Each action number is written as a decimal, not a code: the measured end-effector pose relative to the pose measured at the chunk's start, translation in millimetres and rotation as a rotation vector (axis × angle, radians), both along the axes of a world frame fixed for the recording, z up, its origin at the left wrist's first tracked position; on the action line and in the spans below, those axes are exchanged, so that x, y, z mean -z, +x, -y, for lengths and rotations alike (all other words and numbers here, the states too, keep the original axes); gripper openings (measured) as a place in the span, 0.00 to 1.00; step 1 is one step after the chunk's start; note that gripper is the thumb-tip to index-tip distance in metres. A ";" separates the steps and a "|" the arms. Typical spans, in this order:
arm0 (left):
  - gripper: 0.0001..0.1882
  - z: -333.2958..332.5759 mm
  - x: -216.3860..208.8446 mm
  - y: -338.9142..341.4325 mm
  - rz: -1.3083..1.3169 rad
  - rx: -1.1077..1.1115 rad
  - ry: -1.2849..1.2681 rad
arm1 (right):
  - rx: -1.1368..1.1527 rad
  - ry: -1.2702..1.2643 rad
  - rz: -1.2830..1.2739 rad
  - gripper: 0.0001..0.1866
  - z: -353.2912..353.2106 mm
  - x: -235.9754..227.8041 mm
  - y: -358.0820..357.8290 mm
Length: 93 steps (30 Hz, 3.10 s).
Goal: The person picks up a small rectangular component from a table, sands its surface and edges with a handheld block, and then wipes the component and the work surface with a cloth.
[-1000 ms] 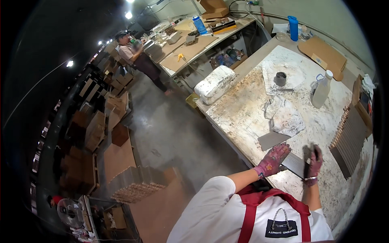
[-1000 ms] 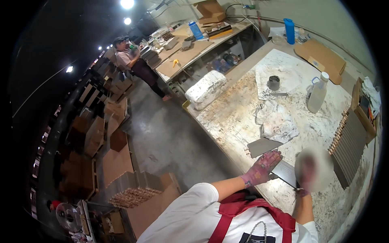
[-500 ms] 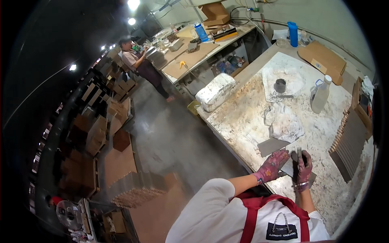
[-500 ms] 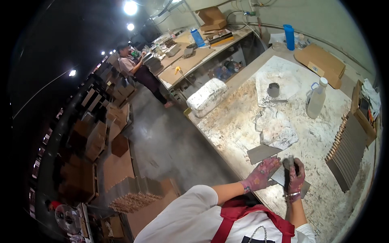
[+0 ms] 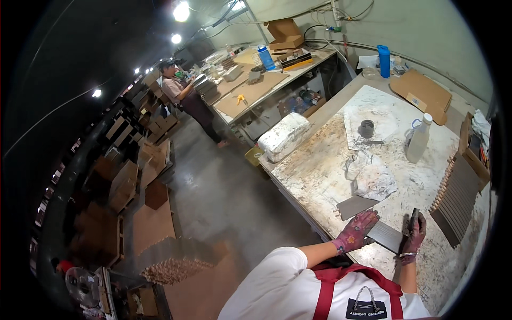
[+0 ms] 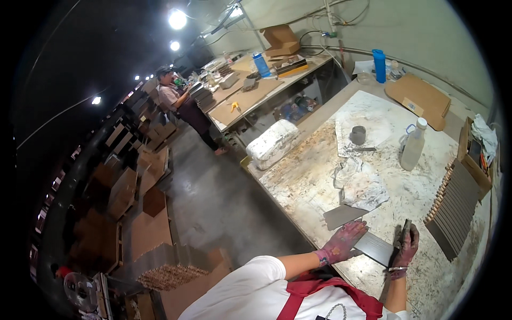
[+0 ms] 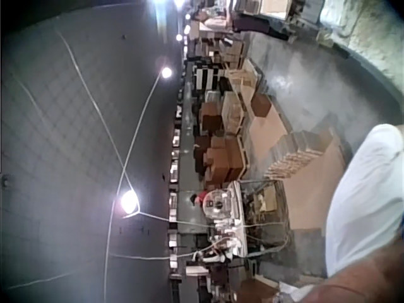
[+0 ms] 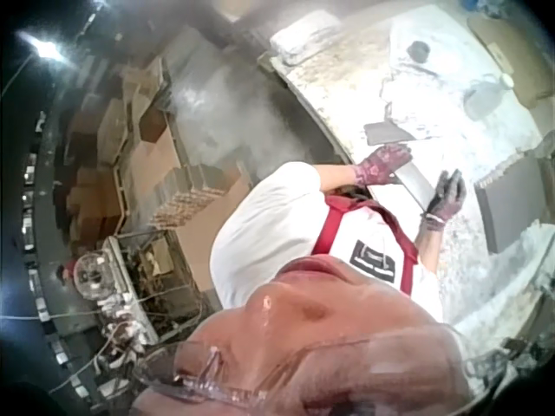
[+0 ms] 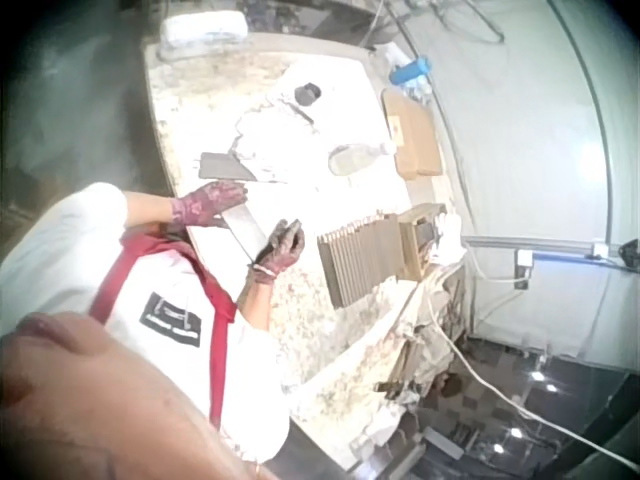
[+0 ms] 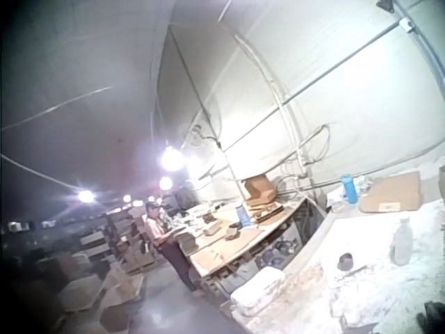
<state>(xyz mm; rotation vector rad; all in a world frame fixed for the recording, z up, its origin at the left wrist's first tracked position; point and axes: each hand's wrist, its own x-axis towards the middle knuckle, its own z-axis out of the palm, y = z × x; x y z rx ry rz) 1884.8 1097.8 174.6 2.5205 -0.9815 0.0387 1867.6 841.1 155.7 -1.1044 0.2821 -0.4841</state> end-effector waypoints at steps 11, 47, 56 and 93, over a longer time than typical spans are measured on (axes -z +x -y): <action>0.41 0.2 -3.2 1.4 -0.011 -0.009 0.043 | -0.011 -0.322 -0.058 0.25 -1.9 -1.8 -6.7; 0.39 0.9 -3.2 -0.9 0.020 -0.007 0.001 | 0.044 -0.037 0.078 0.19 -0.3 -11.0 -2.2; 0.41 5.9 -11.7 -1.3 0.021 -0.016 0.132 | 0.016 -0.293 -0.068 0.22 7.7 -7.0 -4.6; 0.23 16.0 -48.5 145.3 0.040 -0.197 0.044 | 0.123 -0.075 0.007 0.25 28.4 -62.1 -40.0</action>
